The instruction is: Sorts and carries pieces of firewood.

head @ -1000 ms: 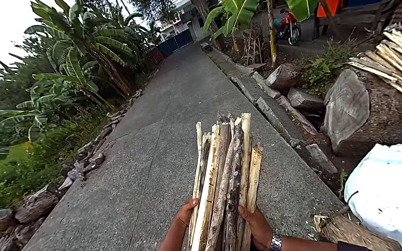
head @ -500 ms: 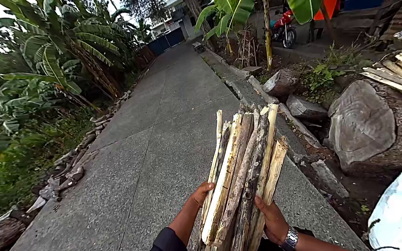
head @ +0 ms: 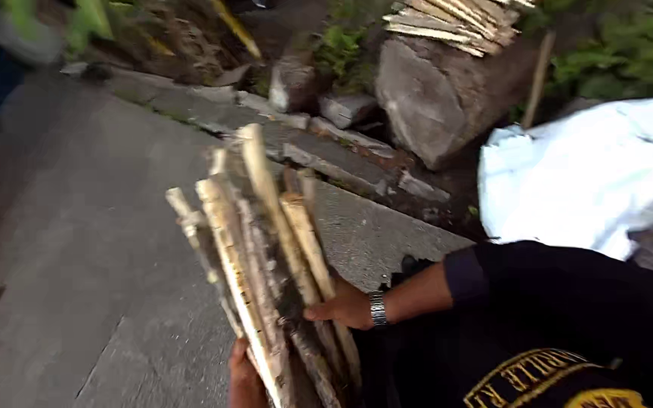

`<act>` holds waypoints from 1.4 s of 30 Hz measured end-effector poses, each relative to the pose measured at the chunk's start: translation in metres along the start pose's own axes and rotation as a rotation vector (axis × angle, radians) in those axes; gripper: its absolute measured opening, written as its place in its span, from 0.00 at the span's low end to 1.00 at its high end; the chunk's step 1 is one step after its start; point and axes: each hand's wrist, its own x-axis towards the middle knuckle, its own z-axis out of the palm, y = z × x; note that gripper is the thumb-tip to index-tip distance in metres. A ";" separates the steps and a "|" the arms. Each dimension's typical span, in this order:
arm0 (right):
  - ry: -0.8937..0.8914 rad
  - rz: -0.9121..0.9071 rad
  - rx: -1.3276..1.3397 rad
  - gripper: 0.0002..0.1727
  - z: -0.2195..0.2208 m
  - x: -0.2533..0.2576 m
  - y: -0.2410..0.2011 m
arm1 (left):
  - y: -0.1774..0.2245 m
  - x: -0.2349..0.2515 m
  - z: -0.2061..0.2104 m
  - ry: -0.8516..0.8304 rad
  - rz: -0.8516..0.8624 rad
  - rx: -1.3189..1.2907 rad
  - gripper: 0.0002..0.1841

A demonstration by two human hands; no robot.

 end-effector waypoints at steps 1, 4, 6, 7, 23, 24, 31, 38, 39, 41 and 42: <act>-0.001 -0.001 -0.008 0.62 -0.006 0.013 -0.011 | 0.007 0.014 0.011 -0.034 0.024 -0.006 0.21; -0.033 0.013 -0.036 0.67 -0.024 0.055 -0.041 | 0.023 0.065 0.029 -0.158 0.108 0.019 0.18; -0.039 0.015 -0.023 0.68 -0.036 0.081 -0.056 | 0.024 0.102 0.028 -0.224 0.137 0.045 0.18; -0.029 0.013 -0.018 0.68 -0.041 0.094 -0.062 | 0.022 0.124 0.023 -0.302 0.150 0.024 0.19; 0.293 -0.180 0.051 0.69 -0.105 0.321 -0.170 | 0.036 0.474 0.069 -0.585 0.063 -0.030 0.19; 0.302 -0.174 0.054 0.69 -0.108 0.327 -0.175 | 0.037 0.488 0.070 -0.638 0.035 -0.046 0.20; 0.318 -0.200 0.110 0.68 -0.158 0.362 -0.210 | 0.029 0.550 0.108 -0.661 -0.026 -0.034 0.22; 0.230 -0.097 0.104 0.69 -0.232 0.348 -0.248 | 0.023 0.543 0.173 -0.594 0.016 0.047 0.23; 0.216 -0.085 0.099 0.70 -0.242 0.345 -0.251 | 0.024 0.537 0.184 -0.566 0.028 0.076 0.24; 0.193 -0.068 0.089 0.71 -0.259 0.342 -0.260 | 0.019 0.532 0.192 -0.503 0.030 0.105 0.23; 0.184 -0.061 0.089 0.71 -0.266 0.342 -0.263 | 0.013 0.533 0.187 -0.489 0.027 0.107 0.23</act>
